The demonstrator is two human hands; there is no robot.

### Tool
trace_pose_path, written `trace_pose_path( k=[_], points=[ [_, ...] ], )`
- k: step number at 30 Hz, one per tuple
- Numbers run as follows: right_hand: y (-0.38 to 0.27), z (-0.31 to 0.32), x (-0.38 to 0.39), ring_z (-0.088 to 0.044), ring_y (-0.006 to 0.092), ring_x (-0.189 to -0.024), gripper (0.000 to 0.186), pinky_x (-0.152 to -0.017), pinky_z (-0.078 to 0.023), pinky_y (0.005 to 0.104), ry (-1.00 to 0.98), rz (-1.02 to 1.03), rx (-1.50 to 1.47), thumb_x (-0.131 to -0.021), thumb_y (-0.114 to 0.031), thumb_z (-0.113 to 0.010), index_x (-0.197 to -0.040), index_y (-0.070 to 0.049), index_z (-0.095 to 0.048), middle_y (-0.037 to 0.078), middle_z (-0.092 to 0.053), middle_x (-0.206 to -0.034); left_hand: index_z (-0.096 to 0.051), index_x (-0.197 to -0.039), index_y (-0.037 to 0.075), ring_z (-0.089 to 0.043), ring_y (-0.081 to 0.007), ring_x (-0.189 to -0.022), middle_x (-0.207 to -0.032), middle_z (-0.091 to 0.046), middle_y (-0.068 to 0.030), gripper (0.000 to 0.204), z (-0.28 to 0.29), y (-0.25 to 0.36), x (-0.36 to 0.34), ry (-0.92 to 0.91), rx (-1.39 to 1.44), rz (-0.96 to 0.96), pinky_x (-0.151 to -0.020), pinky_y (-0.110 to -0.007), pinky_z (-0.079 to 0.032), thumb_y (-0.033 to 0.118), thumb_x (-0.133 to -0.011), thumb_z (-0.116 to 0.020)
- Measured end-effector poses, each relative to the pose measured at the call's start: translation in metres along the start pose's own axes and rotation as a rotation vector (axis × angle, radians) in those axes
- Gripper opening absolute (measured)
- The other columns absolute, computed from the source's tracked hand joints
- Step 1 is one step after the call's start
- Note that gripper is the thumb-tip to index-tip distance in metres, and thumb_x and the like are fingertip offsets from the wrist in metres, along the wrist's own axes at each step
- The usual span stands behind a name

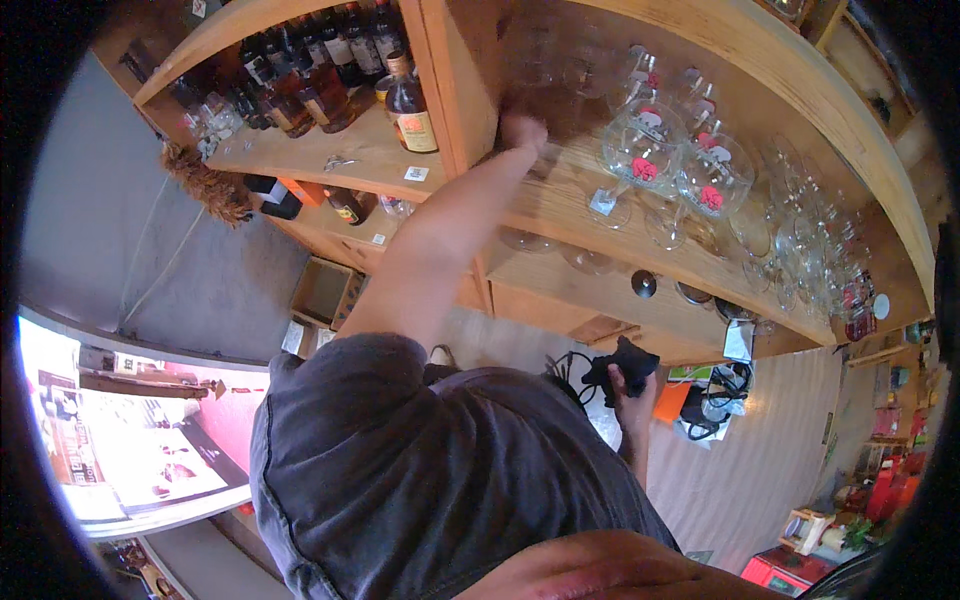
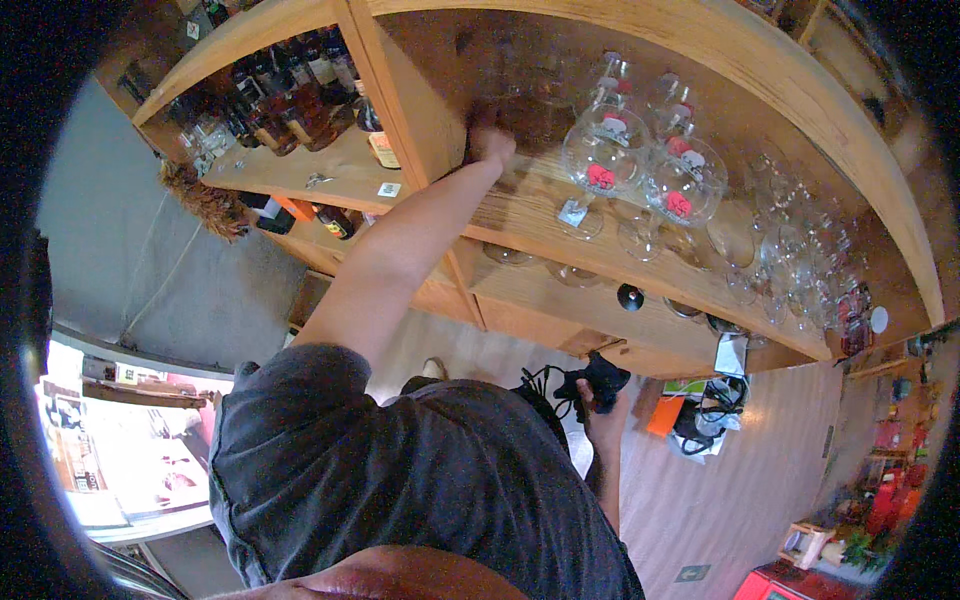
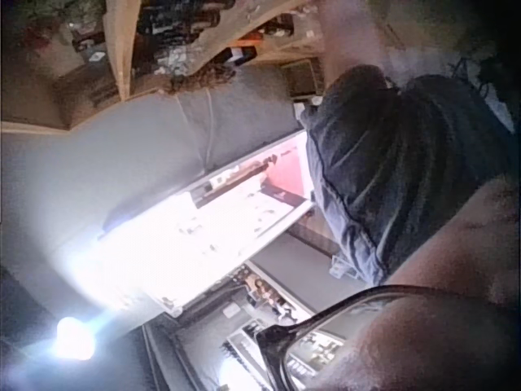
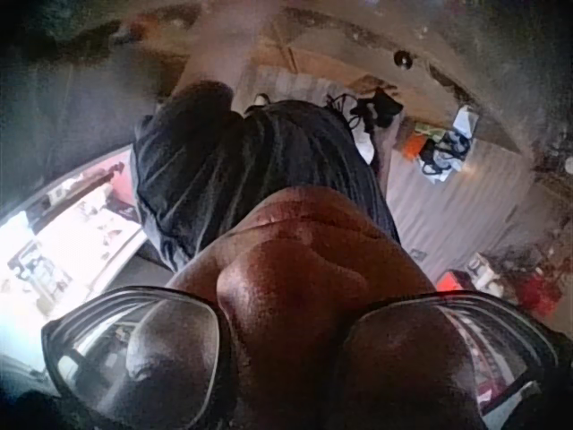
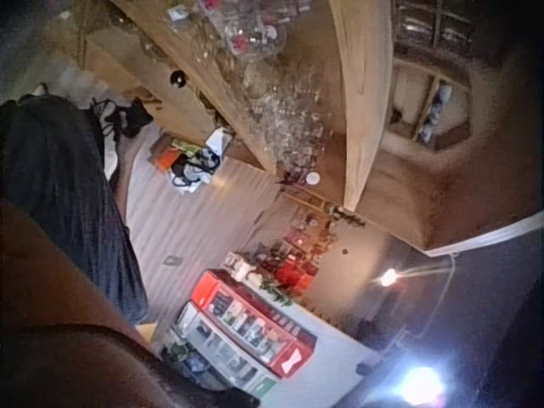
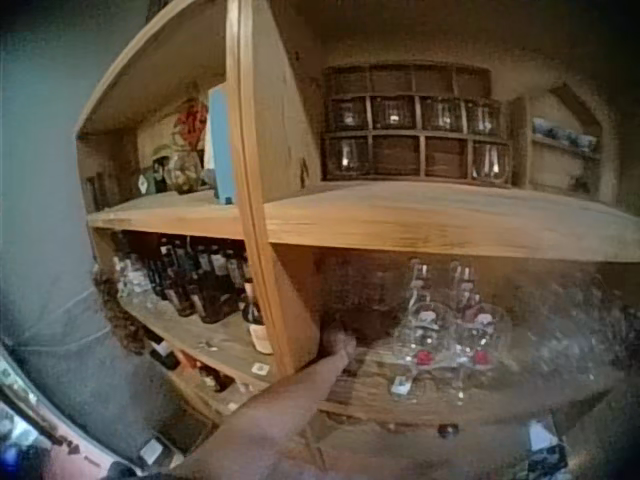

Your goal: The person wipes wine glasses and goblets with a cloth by hand and places them back onto wooden shelves.

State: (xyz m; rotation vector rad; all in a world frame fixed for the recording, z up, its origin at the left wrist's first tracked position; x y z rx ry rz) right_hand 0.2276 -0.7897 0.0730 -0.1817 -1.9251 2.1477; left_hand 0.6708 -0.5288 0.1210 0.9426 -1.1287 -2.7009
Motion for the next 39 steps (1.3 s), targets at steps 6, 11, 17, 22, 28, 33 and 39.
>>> trace_pose_path(
  k=[6,11,17,22,28,33,39],
  points=[
    [-0.007,-0.028,0.0,-0.06,0.0129,-0.079,0.023,-0.074,-0.049,0.0286,-0.055,0.119,0.017,-0.088,-0.015,-0.071,-0.105,-0.001,-0.064,0.003,-0.066,-0.088,-0.051,-0.128,0.006,-0.061,-0.0348,-0.105,-0.114,-0.064,-0.019,0.049,0.036,-0.032,-0.02,0.029,-0.137,0.115,-0.093,-0.041,-0.049,0.014,-0.081,-0.061],
    [-0.007,-0.034,0.01,-0.06,0.0111,-0.075,0.022,-0.067,-0.048,0.0256,-0.023,0.073,0.024,-0.088,-0.013,-0.071,-0.104,-0.001,-0.064,0.003,-0.066,-0.089,-0.042,-0.139,0.005,-0.062,-0.0359,-0.106,-0.114,-0.064,-0.0229,0.057,0.037,0.011,0.021,-0.43,-0.024,0.498,-0.09,-0.042,-0.051,0.015,-0.086,-0.06],
    [0.023,-0.05,-0.008,-0.061,0.0144,-0.082,0.036,-0.073,-0.051,0.0284,-0.063,0.027,0.103,-0.085,-0.016,-0.075,-0.113,0.001,-0.059,0.007,-0.066,-0.095,-0.042,-0.141,0.005,-0.061,-0.0338,-0.108,-0.13,-0.056,-0.0197,0.054,0.185,0.04,0.158,-0.377,0.502,-0.14,-0.092,-0.042,-0.051,0.021,-0.093,-0.06],
    [0.0,-0.099,-0.021,-0.062,0.0176,-0.089,0.044,-0.079,-0.051,0.0312,-0.116,0.13,0.187,-0.082,-0.021,-0.079,-0.114,0.0,-0.06,0.009,-0.066,-0.102,-0.049,-0.135,0.007,-0.052,-0.0321,-0.122,-0.134,-0.052,-0.0167,0.046,0.281,-0.049,0.223,-0.477,0.323,-0.351,-0.099,-0.041,-0.047,0.015,-0.092,-0.059],
    [-0.022,-0.208,-0.03,-0.059,0.0186,-0.101,0.048,-0.093,-0.045,0.0327,-0.382,0.059,0.18,-0.085,-0.02,-0.075,-0.124,0.0,-0.055,0.011,-0.063,-0.113,-0.055,-0.126,0.004,-0.057,-0.032,-0.116,-0.126,-0.057,-0.0162,0.036,0.401,-0.197,0.174,-0.061,0.073,0.055,-0.096,-0.04,-0.049,0.013,-0.091,-0.061],
    [-0.041,-0.298,-0.03,-0.058,0.0169,-0.1,0.044,-0.091,-0.046,0.0322,-0.516,0.028,0.161,-0.086,-0.016,-0.074,-0.121,0.002,-0.054,0.009,-0.063,-0.113,-0.055,-0.125,0.0,-0.062,-0.022,-0.11,-0.124,-0.061,-0.0143,0.035,0.484,-0.3,0.104,0.217,0.234,0.329,-0.091,-0.033,-0.051,0.012,-0.093,-0.06],
    [-0.046,-0.344,-0.029,-0.058,0.017,-0.098,0.048,-0.089,-0.046,0.0323,-0.427,0.067,0.202,-0.083,-0.02,-0.078,-0.119,0.0,-0.055,0.009,-0.063,-0.111,-0.051,-0.13,-0.004,-0.063,-0.0205,-0.107,-0.126,-0.061,-0.0182,0.039,0.544,-0.408,-0.016,0.428,0.28,0.302,-0.088,-0.031,-0.052,0.011,-0.094,-0.058]
  ],
)
Point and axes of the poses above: each hand's wrist, its own x-axis away from the middle knuckle, its own z-axis out of the back of the hand, y = z × x, the point moved 7 cm from there along -x, towards the middle knuckle
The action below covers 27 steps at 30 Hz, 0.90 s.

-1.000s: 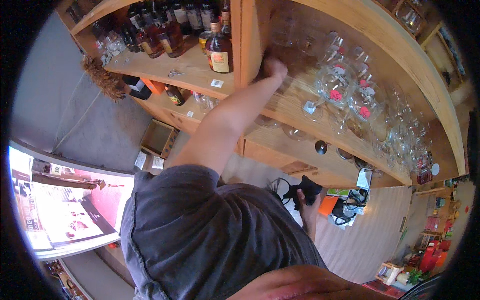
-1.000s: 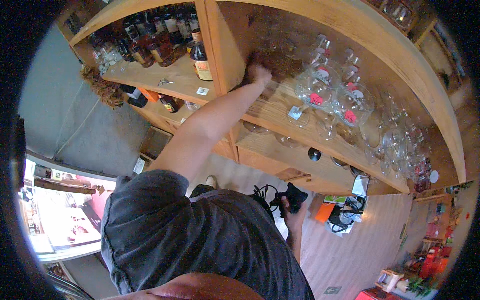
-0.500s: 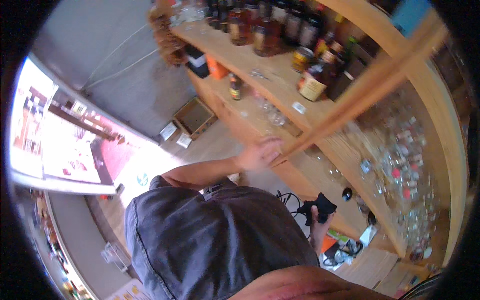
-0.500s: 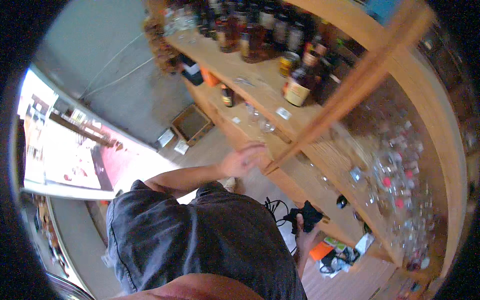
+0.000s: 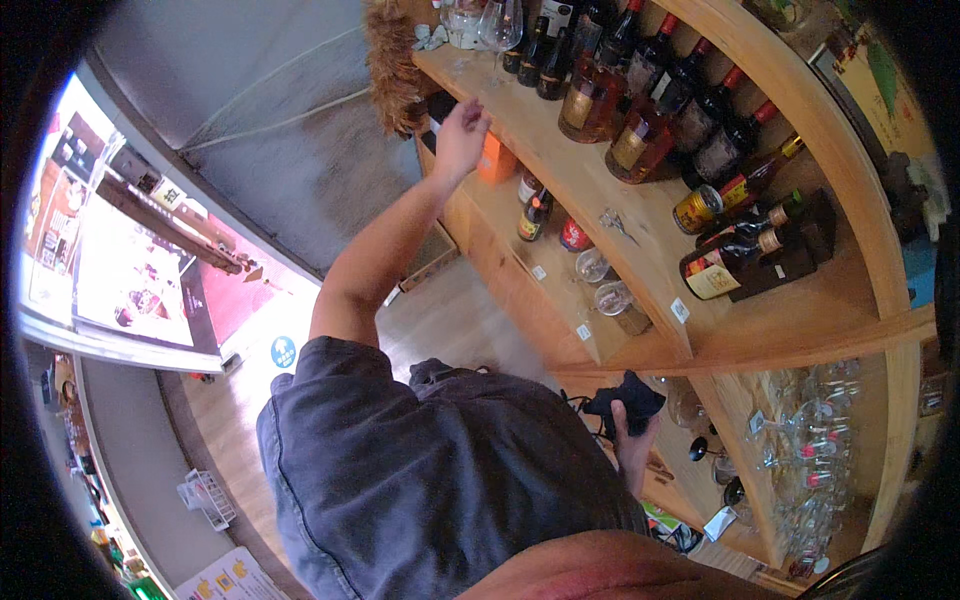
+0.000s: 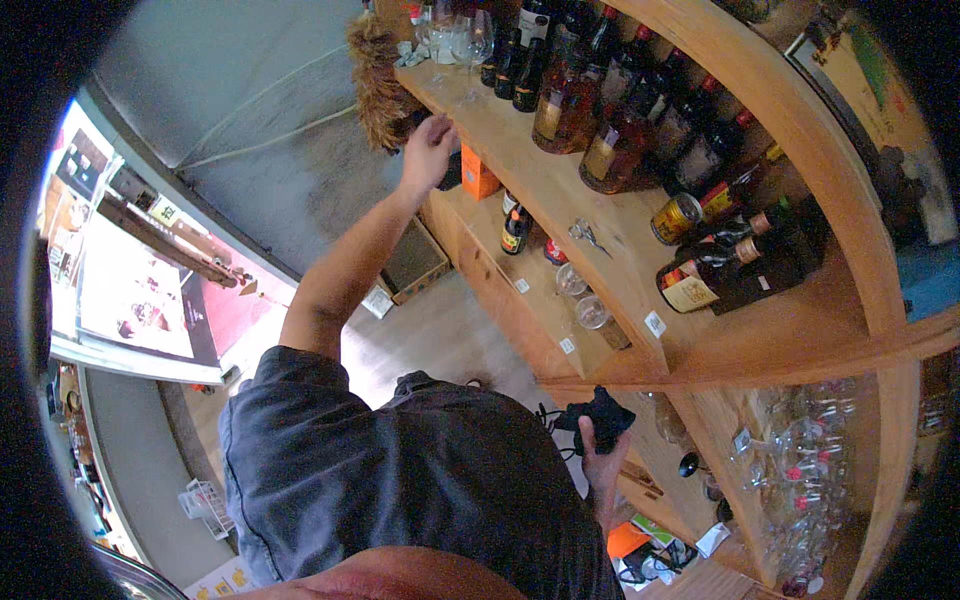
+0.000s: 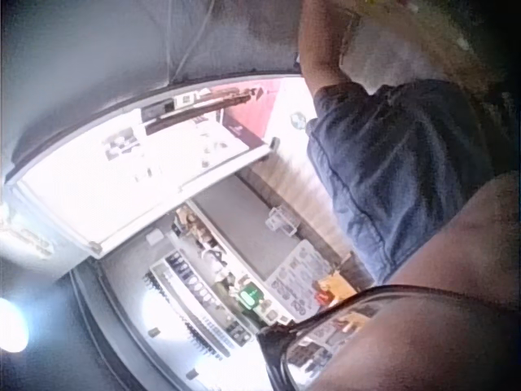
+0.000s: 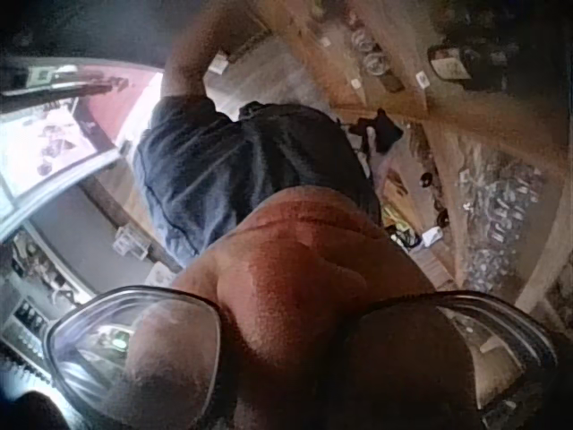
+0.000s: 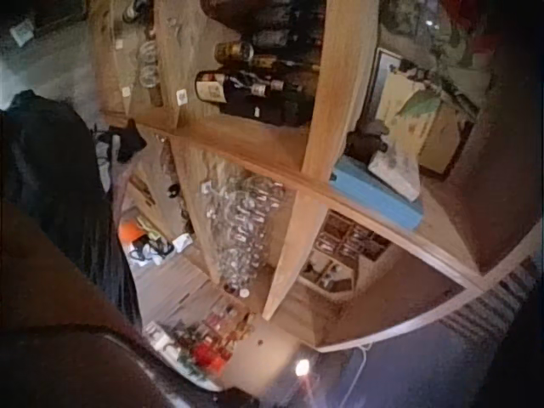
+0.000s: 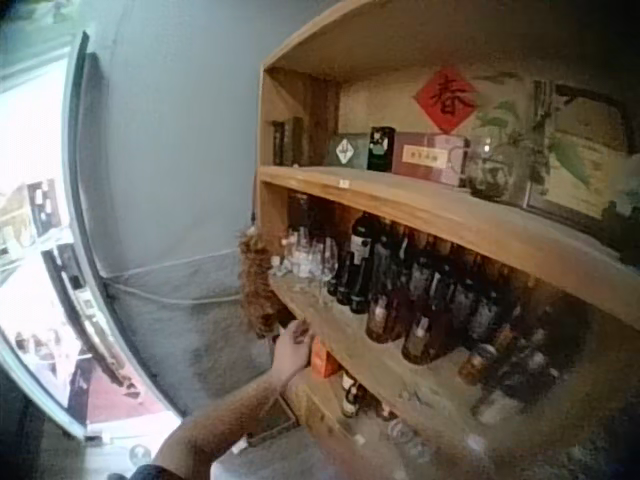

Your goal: The person wipes wine glasses and goblets with a cloth by hand and places them back onto wooden shelves.

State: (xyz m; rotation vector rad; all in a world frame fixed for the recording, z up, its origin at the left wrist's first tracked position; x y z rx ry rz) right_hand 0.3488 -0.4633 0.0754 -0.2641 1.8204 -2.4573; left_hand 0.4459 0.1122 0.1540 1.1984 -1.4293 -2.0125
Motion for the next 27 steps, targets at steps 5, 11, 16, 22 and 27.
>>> trace_pose_path(
  k=[5,11,16,22,27],
  points=[
    [-0.004,0.009,0.016,-0.058,0.0166,-0.095,0.046,-0.088,-0.047,0.0307,0.147,-0.124,0.183,-0.083,-0.019,-0.078,-0.118,0.0,-0.055,0.008,-0.063,-0.109,-0.055,-0.126,-0.001,-0.064,-0.0324,-0.106,-0.115,-0.066,-0.0207,0.047,-0.019,-0.037,-0.089,0.078,-0.301,-0.051,-0.09,-0.038,-0.051,0.022,-0.087,-0.064],
    [-0.014,0.018,0.016,-0.057,0.0171,-0.087,0.043,-0.079,-0.048,0.0304,0.189,-0.103,0.138,-0.085,-0.02,-0.076,-0.116,0.001,-0.054,0.008,-0.062,-0.1,-0.063,-0.112,0.001,-0.067,-0.0326,-0.097,-0.104,-0.069,-0.0184,0.031,-0.042,-0.05,-0.127,0.103,-0.271,-0.043,-0.085,-0.04,-0.052,0.02,-0.087,-0.064],
    [0.024,0.034,0.021,-0.061,0.0166,-0.094,0.049,-0.084,-0.049,0.0302,0.217,-0.167,0.197,-0.082,-0.021,-0.079,-0.121,-0.001,-0.056,0.009,-0.066,-0.107,-0.063,-0.102,0.001,-0.067,-0.0357,-0.087,-0.092,-0.069,-0.0185,0.025,-0.044,-0.037,-0.127,0.203,-0.324,-0.058,-0.077,-0.043,-0.052,0.021,-0.088,-0.065],
    [-0.029,0.014,0.021,-0.057,0.0157,-0.087,0.037,-0.081,-0.047,0.0296,0.157,-0.126,0.149,-0.086,-0.014,-0.072,-0.116,0.0,-0.056,0.006,-0.063,-0.1,-0.063,-0.1,0.002,-0.065,-0.038,-0.084,-0.086,-0.067,-0.0199,0.02,-0.037,-0.011,-0.105,0.252,-0.325,-0.205,-0.074,-0.043,-0.051,0.018,-0.089,-0.063],
    [0.004,0.031,0.022,-0.058,0.0229,-0.104,0.058,-0.094,-0.045,0.0348,0.157,-0.11,0.109,-0.083,-0.025,-0.077,-0.129,0.0,-0.051,0.014,-0.064,-0.114,-0.064,-0.104,-0.001,-0.068,-0.0249,-0.079,-0.087,-0.07,-0.0161,0.021,-0.016,0.029,-0.044,0.141,-0.183,-0.197,-0.072,-0.033,-0.051,0.016,-0.091,-0.062]
  ],
)
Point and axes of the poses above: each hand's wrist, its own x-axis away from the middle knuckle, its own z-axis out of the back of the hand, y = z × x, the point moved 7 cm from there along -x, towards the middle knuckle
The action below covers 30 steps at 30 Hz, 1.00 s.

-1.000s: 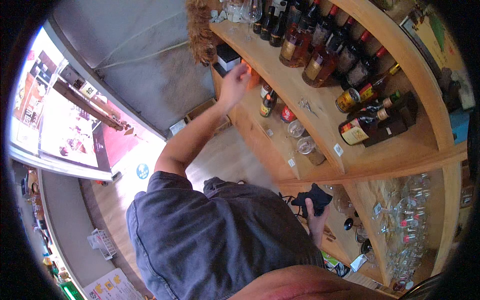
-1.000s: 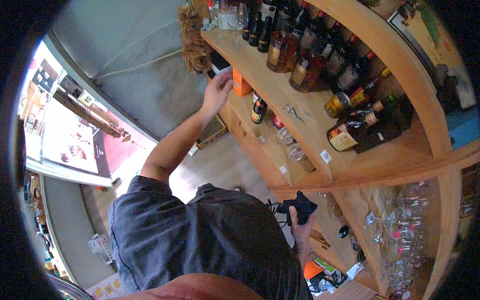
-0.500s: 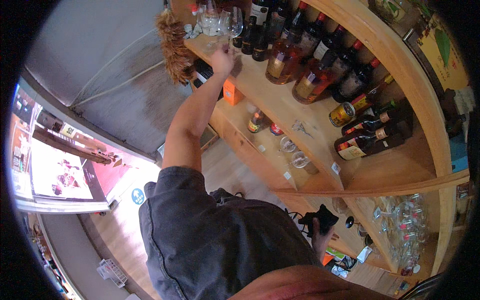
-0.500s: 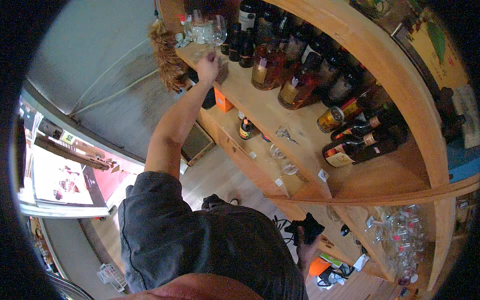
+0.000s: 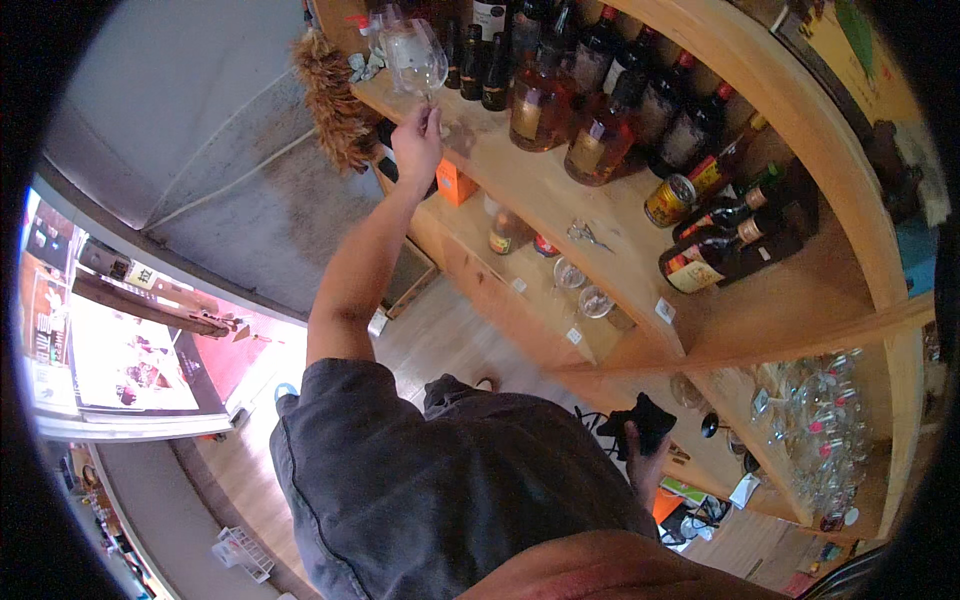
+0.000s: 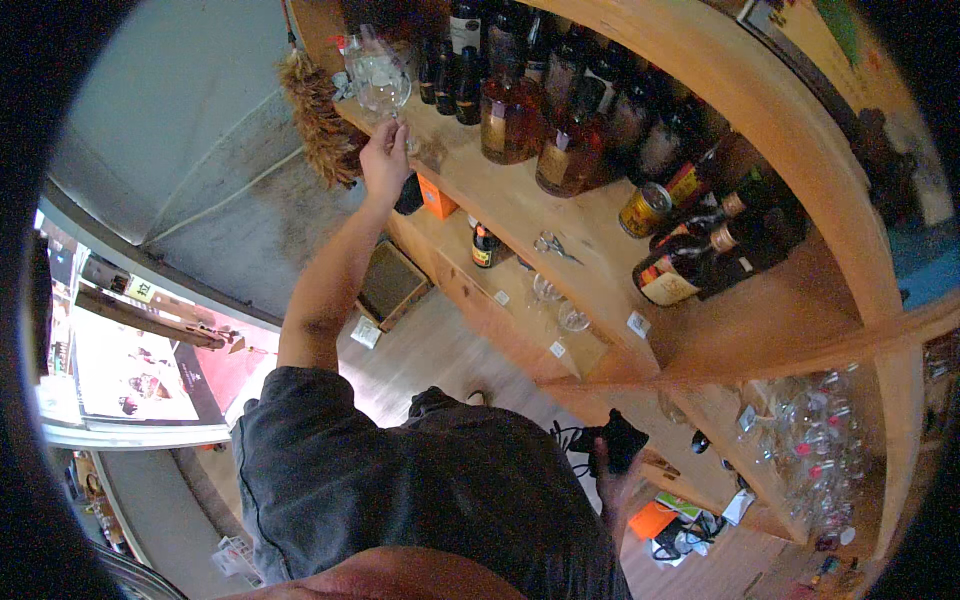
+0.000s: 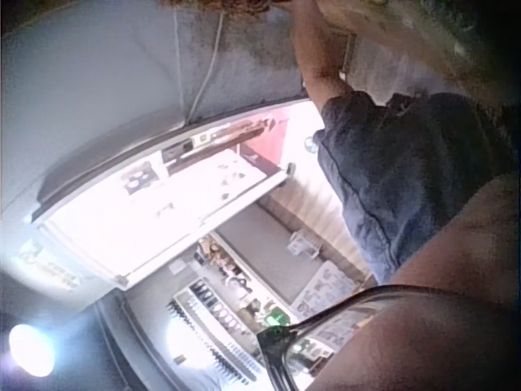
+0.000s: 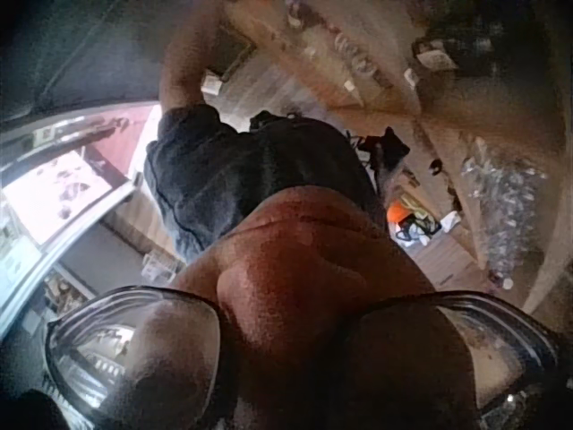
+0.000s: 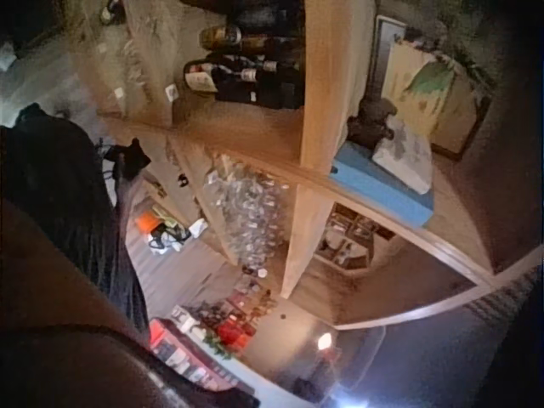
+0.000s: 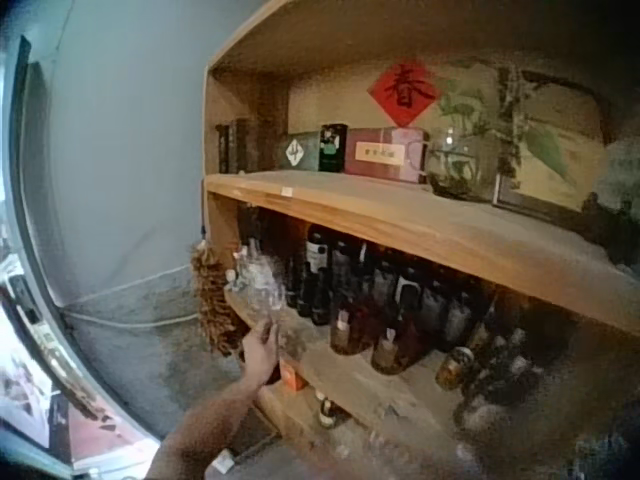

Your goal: The person wipes wine glasses and goblets with a cloth by hand and places them back onto wooden shelves.

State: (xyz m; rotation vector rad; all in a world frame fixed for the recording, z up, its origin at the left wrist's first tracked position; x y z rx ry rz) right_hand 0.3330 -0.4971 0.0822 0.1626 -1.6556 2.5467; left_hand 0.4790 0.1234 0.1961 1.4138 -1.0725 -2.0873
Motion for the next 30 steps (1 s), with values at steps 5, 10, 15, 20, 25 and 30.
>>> trace_pose_path(
  k=[5,10,15,20,25,30],
  points=[
    [0.007,0.011,-0.001,-0.06,0.0204,-0.102,0.047,-0.093,-0.045,0.0322,-0.123,0.069,0.013,-0.086,-0.022,-0.074,-0.124,-0.001,-0.057,0.011,-0.065,-0.115,-0.062,-0.113,-0.005,-0.061,-0.0089,-0.086,-0.095,-0.068,-0.0052,0.024,0.023,0.089,0.1,-0.307,0.179,0.033,-0.077,-0.025,-0.05,0.012,-0.097,-0.058],
    [0.007,0.044,0.013,-0.059,0.0185,-0.105,0.049,-0.095,-0.044,0.0318,-0.119,0.128,-0.05,-0.086,-0.015,-0.074,-0.128,-0.001,-0.055,0.01,-0.064,-0.118,-0.061,-0.115,-0.004,-0.061,-0.0096,-0.088,-0.095,-0.067,-0.0045,0.023,0.021,0.196,0.217,-0.639,0.44,0.154,-0.08,-0.026,-0.05,0.01,-0.098,-0.055],
    [-0.004,0.101,0.043,-0.062,0.0175,-0.098,0.043,-0.089,-0.048,0.0318,-0.06,0.127,-0.024,-0.086,-0.014,-0.073,-0.124,0.0,-0.057,0.011,-0.067,-0.109,-0.061,-0.113,-0.006,-0.062,-0.0117,-0.09,-0.096,-0.067,-0.0065,0.021,0.009,0.286,0.313,-0.84,0.539,0.102,-0.082,-0.027,-0.05,0.007,-0.098,-0.054],
    [0.043,0.153,0.062,-0.063,0.0225,-0.097,0.041,-0.088,-0.048,0.0353,-0.016,0.249,0.067,-0.085,-0.022,-0.074,-0.12,-0.005,-0.059,0.011,-0.068,-0.105,-0.061,-0.113,-0.006,-0.062,-0.012,-0.092,-0.098,-0.067,-0.0074,0.02,-0.024,0.353,0.395,-1.005,0.614,0.07,-0.083,-0.027,-0.05,0.003,-0.097,-0.054],
    [0.09,0.207,0.086,-0.064,0.0225,-0.095,0.043,-0.085,-0.049,0.0349,0.091,0.161,-0.038,-0.084,-0.021,-0.075,-0.12,-0.005,-0.059,0.011,-0.068,-0.104,-0.062,-0.113,-0.005,-0.062,-0.0102,-0.09,-0.096,-0.068,-0.0066,0.021,-0.088,0.4,0.434,-1.079,0.571,0.02,-0.082,-0.025,-0.05,0.008,-0.098,-0.054],
    [0.127,0.244,0.11,-0.063,0.0161,-0.089,0.041,-0.08,-0.049,0.0304,0.198,0.103,-0.13,-0.083,-0.01,-0.074,-0.12,-0.005,-0.058,0.008,-0.067,-0.1,-0.064,-0.111,0.002,-0.066,-0.0118,-0.075,-0.085,-0.07,-0.0063,0.023,-0.167,0.404,0.432,-0.862,0.453,-0.173,-0.068,-0.028,-0.051,0.018,-0.098,-0.055]
  ],
)
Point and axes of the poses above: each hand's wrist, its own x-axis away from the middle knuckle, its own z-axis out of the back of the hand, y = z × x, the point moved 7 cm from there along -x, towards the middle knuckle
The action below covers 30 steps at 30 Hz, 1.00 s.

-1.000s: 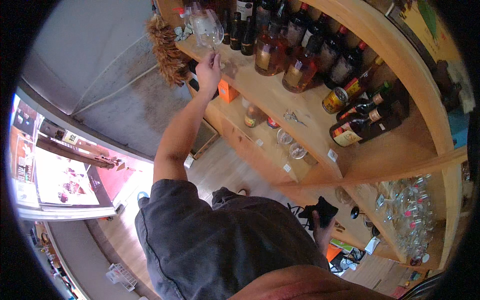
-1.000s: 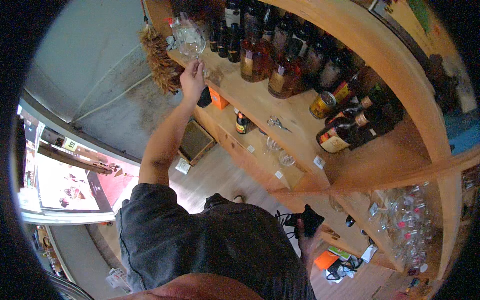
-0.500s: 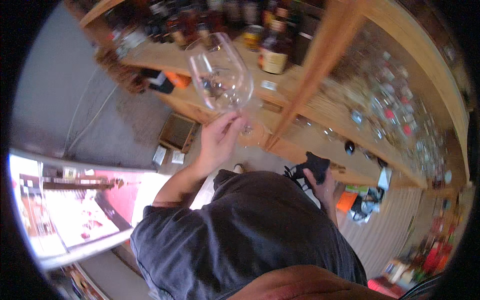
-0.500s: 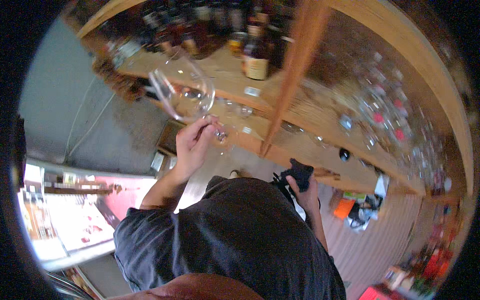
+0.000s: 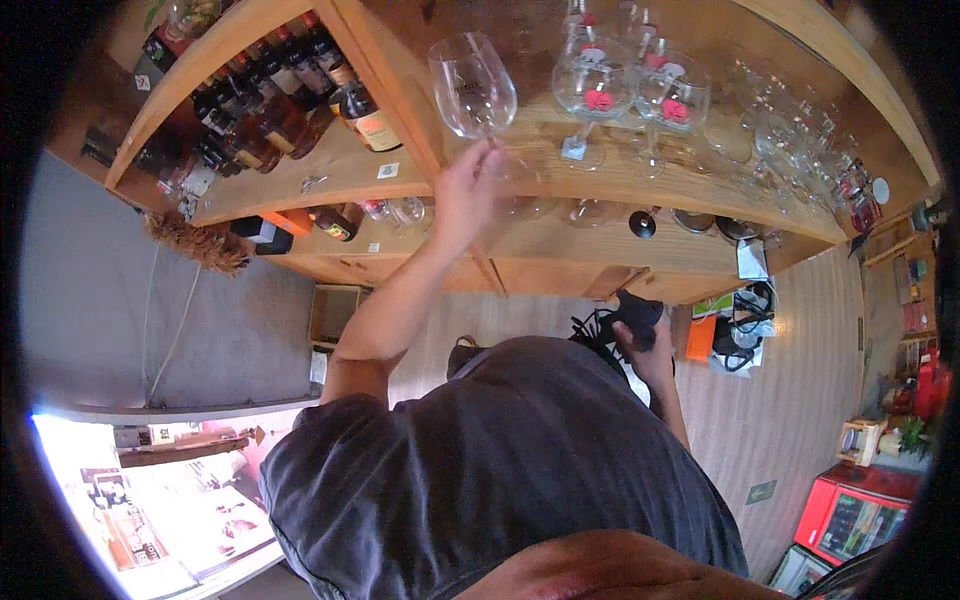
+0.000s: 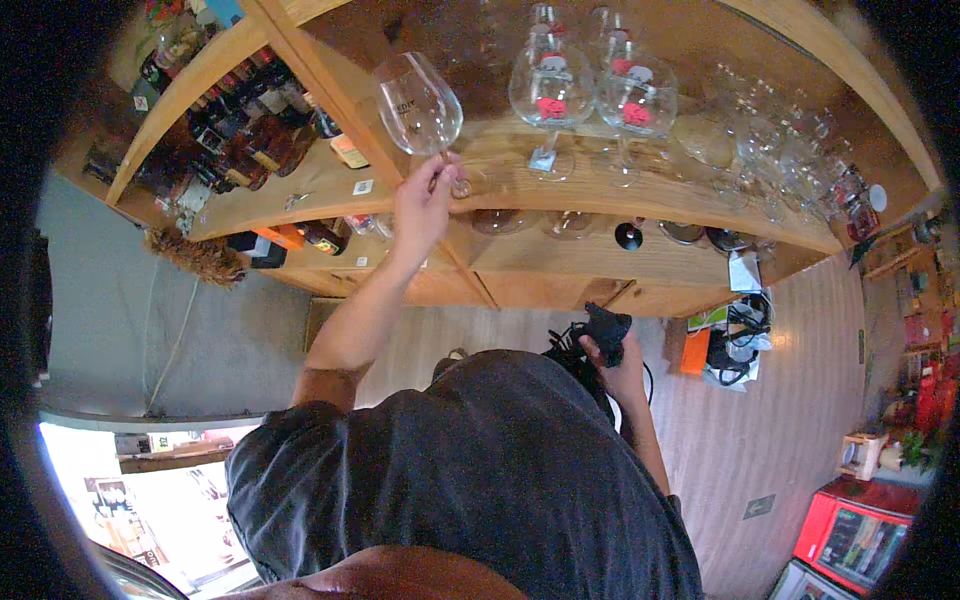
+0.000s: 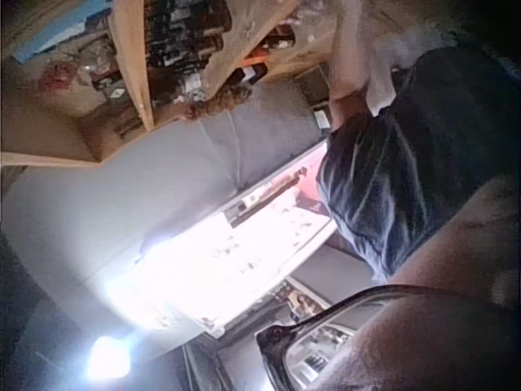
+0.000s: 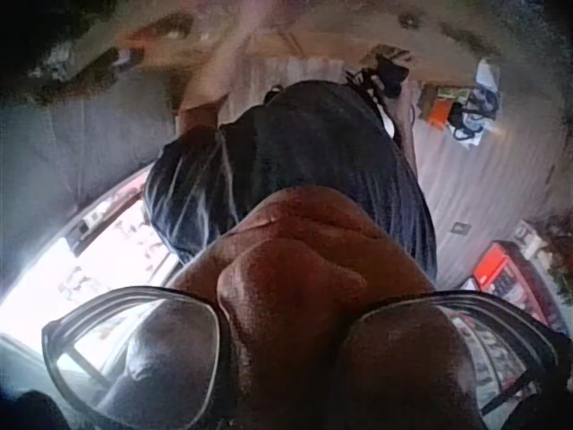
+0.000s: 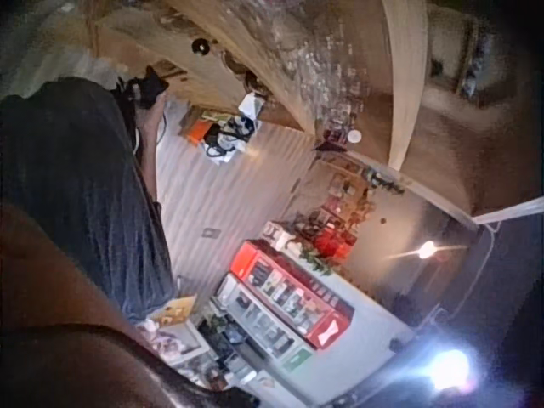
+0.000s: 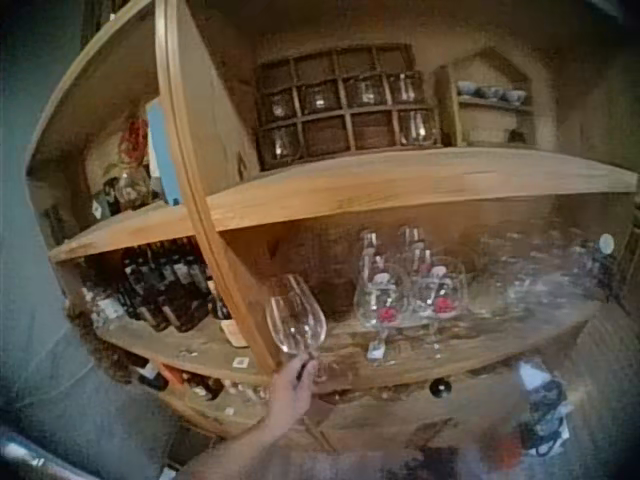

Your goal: The person wipes wine glasses and goblets with a cloth by hand and places them back onto wooden shelves.

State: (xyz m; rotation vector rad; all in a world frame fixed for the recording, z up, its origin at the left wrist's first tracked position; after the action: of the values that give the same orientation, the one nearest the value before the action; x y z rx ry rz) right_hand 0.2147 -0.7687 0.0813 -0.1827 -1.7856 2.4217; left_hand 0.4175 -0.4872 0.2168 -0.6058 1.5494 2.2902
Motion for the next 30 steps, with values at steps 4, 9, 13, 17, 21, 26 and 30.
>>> trace_pose_path(
  k=[4,9,13,17,21,26,30],
  points=[
    [0.021,0.027,0.016,-0.063,0.0125,-0.084,0.039,-0.077,-0.049,0.027,0.06,-0.016,-0.127,-0.083,0.001,-0.068,-0.12,-0.004,-0.058,0.003,-0.065,-0.091,-0.064,-0.111,0.004,-0.067,-0.0148,-0.07,-0.082,-0.07,-0.0076,0.021,-0.02,-0.04,-0.035,0.059,-0.107,-0.021,-0.065,-0.029,-0.051,0.018,-0.097,-0.055],
    [0.041,0.053,0.026,-0.062,0.0126,-0.084,0.034,-0.078,-0.05,0.028,0.162,-0.052,-0.132,-0.084,0.0,-0.068,-0.117,-0.004,-0.06,0.004,-0.066,-0.092,-0.065,-0.11,0.006,-0.067,-0.0163,-0.07,-0.085,-0.072,-0.0092,0.021,-0.043,-0.056,-0.065,0.073,-0.089,0.017,-0.065,-0.03,-0.051,0.018,-0.096,-0.056],
    [0.043,0.062,0.025,-0.062,0.0125,-0.085,0.031,-0.077,-0.05,0.0287,0.189,-0.057,-0.127,-0.084,-0.004,-0.069,-0.114,-0.002,-0.06,0.005,-0.067,-0.095,-0.063,-0.111,0.0,-0.064,-0.0127,-0.084,-0.091,-0.07,-0.0081,0.022,-0.063,-0.089,-0.087,0.009,-0.054,0.087,-0.077,-0.027,-0.05,0.016,-0.097,-0.057],
    [0.041,0.065,0.021,-0.061,0.0125,-0.084,0.031,-0.076,-0.049,0.0286,0.184,0.002,-0.109,-0.084,-0.005,-0.071,-0.113,-0.002,-0.061,0.005,-0.067,-0.095,-0.063,-0.112,0.0,-0.066,-0.0143,-0.089,-0.096,-0.071,-0.0093,0.022,-0.082,-0.091,-0.097,-0.019,-0.06,0.063,-0.079,-0.028,-0.05,0.016,-0.098,-0.057],
    [0.044,0.063,0.018,-0.06,0.0118,-0.084,0.031,-0.075,-0.049,0.0278,0.196,-0.066,-0.157,-0.085,-0.007,-0.072,-0.113,-0.003,-0.061,0.004,-0.066,-0.096,-0.064,-0.111,0.001,-0.065,-0.0157,-0.09,-0.096,-0.071,-0.0095,0.022,-0.089,-0.088,-0.096,-0.02,-0.1,0.028,-0.08,-0.03,-0.05,0.017,-0.098,-0.057],
    [0.047,0.056,0.015,-0.06,0.0128,-0.089,0.034,-0.08,-0.049,0.0285,0.165,-0.134,-0.186,-0.086,-0.01,-0.073,-0.115,-0.004,-0.058,0.004,-0.065,-0.101,-0.066,-0.111,0.003,-0.065,-0.0164,-0.091,-0.098,-0.072,-0.0117,0.021,-0.093,-0.088,-0.093,-0.066,-0.034,0.097,-0.081,-0.03,-0.049,0.017,-0.096,-0.059],
    [0.038,0.048,0.01,-0.059,0.0121,-0.084,0.033,-0.075,-0.048,0.0279,0.151,-0.154,-0.2,-0.086,-0.01,-0.073,-0.116,-0.004,-0.06,0.003,-0.065,-0.097,-0.067,-0.112,0.004,-0.066,-0.0159,-0.091,-0.099,-0.072,-0.013,0.022,-0.093,-0.074,-0.091,-0.048,-0.074,0.104,-0.081,-0.031,-0.05,0.017,-0.095,-0.061]
  ],
)
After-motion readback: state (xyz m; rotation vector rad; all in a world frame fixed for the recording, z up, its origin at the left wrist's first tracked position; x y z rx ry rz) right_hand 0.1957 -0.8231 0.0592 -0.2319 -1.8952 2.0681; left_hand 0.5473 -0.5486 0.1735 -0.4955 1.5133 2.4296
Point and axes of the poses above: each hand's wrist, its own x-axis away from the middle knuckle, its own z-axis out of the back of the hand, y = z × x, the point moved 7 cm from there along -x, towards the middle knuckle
